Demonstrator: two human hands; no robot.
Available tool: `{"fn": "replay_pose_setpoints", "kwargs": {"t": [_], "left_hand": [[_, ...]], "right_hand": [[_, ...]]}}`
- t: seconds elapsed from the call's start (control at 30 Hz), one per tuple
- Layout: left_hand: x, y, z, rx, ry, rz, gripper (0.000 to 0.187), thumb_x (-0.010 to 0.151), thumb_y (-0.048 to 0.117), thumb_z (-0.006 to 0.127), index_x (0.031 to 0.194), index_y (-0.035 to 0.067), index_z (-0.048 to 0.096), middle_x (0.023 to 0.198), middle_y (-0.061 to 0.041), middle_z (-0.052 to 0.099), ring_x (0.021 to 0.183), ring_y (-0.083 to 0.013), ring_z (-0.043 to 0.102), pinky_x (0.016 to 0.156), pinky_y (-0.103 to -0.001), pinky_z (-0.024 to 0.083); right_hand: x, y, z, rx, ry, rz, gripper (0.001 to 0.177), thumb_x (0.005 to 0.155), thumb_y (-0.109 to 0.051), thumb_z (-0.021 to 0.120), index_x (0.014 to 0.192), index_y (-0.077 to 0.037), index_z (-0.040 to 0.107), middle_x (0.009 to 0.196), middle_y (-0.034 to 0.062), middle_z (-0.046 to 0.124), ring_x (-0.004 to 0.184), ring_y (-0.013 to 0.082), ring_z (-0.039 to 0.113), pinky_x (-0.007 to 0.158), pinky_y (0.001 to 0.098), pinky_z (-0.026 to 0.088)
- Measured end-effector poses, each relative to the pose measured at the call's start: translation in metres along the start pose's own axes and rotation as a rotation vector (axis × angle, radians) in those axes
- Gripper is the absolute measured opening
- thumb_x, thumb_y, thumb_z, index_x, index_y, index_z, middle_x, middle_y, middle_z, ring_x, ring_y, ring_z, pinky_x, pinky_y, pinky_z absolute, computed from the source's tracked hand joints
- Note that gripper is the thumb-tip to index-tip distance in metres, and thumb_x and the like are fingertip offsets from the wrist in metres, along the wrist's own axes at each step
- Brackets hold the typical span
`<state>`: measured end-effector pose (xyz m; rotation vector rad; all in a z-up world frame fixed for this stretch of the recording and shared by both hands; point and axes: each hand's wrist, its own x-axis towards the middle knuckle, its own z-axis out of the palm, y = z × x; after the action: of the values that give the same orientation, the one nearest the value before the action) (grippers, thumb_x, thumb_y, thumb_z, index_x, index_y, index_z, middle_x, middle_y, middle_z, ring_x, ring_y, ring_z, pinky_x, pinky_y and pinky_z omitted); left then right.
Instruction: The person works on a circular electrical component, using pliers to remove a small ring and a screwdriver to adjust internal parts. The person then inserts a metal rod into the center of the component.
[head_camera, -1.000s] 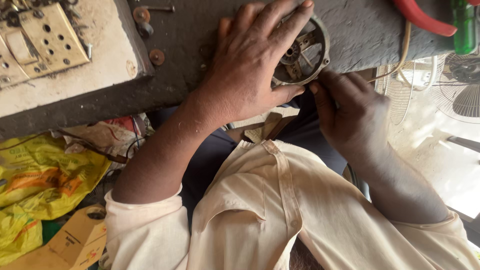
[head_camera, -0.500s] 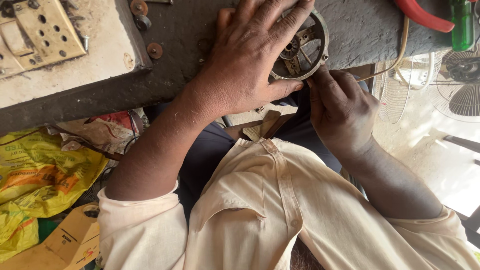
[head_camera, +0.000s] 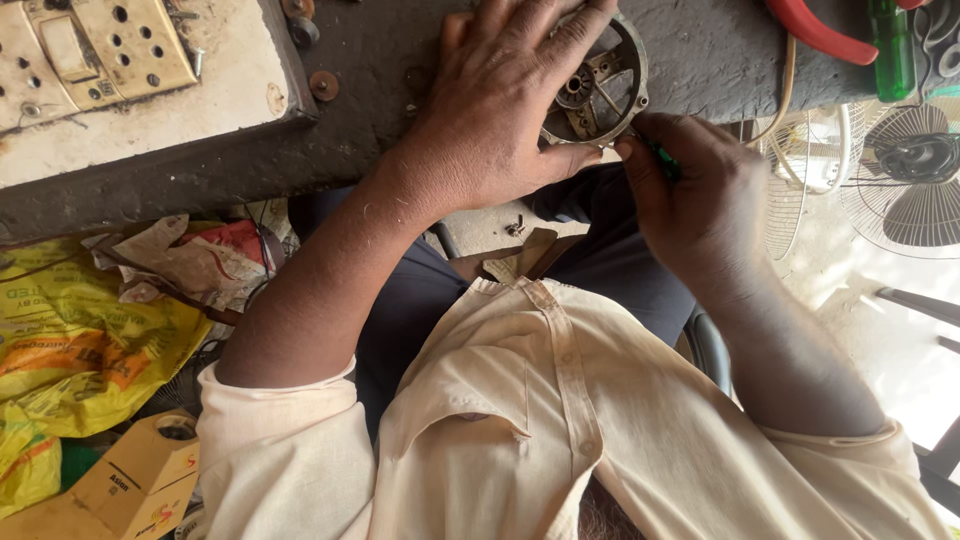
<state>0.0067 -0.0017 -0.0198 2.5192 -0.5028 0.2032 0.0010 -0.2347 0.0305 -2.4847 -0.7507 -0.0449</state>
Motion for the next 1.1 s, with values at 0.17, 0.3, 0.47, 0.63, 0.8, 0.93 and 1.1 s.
{"fn": "replay_pose_setpoints", "kwargs": {"t": [0.17, 0.3, 0.47, 0.63, 0.8, 0.93, 1.1], "left_hand": [[0.001, -0.003, 0.002, 0.022, 0.001, 0.024, 0.113, 0.089, 0.065, 0.090, 0.166, 0.020, 0.021, 0.164, -0.012, 0.030, 0.151, -0.0338, 0.031, 0.121, -0.060, 0.029], [0.001, -0.003, 0.003, 0.018, 0.003, 0.033, 0.112, 0.090, 0.065, 0.089, 0.166, 0.020, 0.021, 0.165, -0.013, 0.029, 0.152, -0.0347, 0.031, 0.122, -0.061, 0.025], [0.002, -0.004, 0.002, 0.020, 0.018, 0.058, 0.111, 0.089, 0.065, 0.089, 0.164, 0.019, 0.022, 0.163, -0.015, 0.032, 0.149, -0.0359, 0.034, 0.123, -0.062, 0.024], [-0.002, -0.008, 0.002, -0.075, 0.000, 0.100, 0.106, 0.095, 0.062, 0.088, 0.165, 0.015, 0.025, 0.160, -0.017, 0.040, 0.146, -0.0355, 0.043, 0.122, -0.058, 0.030], [-0.004, -0.007, 0.001, -0.069, -0.013, 0.105, 0.100, 0.096, 0.062, 0.086, 0.163, 0.013, 0.029, 0.156, -0.018, 0.043, 0.143, -0.0359, 0.045, 0.121, -0.056, 0.030], [-0.003, -0.010, 0.008, -0.063, -0.033, 0.116, 0.099, 0.097, 0.062, 0.084, 0.162, 0.012, 0.029, 0.158, -0.018, 0.042, 0.145, -0.0358, 0.044, 0.122, -0.055, 0.030], [0.001, -0.023, 0.013, -0.094, -0.048, 0.150, 0.096, 0.105, 0.063, 0.077, 0.165, 0.012, 0.023, 0.169, -0.019, 0.034, 0.157, -0.0372, 0.036, 0.131, -0.056, 0.026]], "right_hand": [[-0.002, -0.004, 0.003, 0.020, 0.019, 0.017, 0.007, 0.108, -0.008, 0.074, 0.110, -0.002, 0.071, 0.095, 0.0121, 0.073, 0.084, 0.0252, 0.073, 0.075, 0.0366, 0.056], [-0.002, -0.003, 0.007, -0.017, 0.009, 0.006, 0.010, 0.112, -0.009, 0.074, 0.108, -0.001, 0.070, 0.093, 0.0118, 0.072, 0.082, 0.0252, 0.072, 0.074, 0.0368, 0.055], [-0.005, -0.002, 0.011, -0.039, 0.039, -0.009, 0.007, 0.112, -0.008, 0.076, 0.112, -0.003, 0.071, 0.096, 0.0121, 0.071, 0.082, 0.0255, 0.072, 0.071, 0.0352, 0.056], [-0.008, 0.003, 0.017, -0.120, 0.076, -0.101, 0.008, 0.112, -0.003, 0.072, 0.119, -0.002, 0.070, 0.102, 0.0123, 0.073, 0.086, 0.0233, 0.074, 0.072, 0.0337, 0.059], [-0.015, 0.012, 0.025, -0.214, 0.112, -0.162, 0.017, 0.111, -0.005, 0.075, 0.127, -0.002, 0.071, 0.106, 0.0119, 0.073, 0.083, 0.0193, 0.074, 0.068, 0.0301, 0.060], [-0.017, 0.022, 0.036, -0.297, 0.167, -0.222, 0.023, 0.110, -0.005, 0.075, 0.132, -0.002, 0.071, 0.107, 0.0118, 0.073, 0.082, 0.0179, 0.073, 0.066, 0.0299, 0.058], [-0.011, 0.013, 0.031, -0.287, 0.172, -0.225, 0.019, 0.111, -0.005, 0.073, 0.130, -0.001, 0.073, 0.104, 0.0124, 0.073, 0.082, 0.0230, 0.071, 0.068, 0.0353, 0.056]]}}
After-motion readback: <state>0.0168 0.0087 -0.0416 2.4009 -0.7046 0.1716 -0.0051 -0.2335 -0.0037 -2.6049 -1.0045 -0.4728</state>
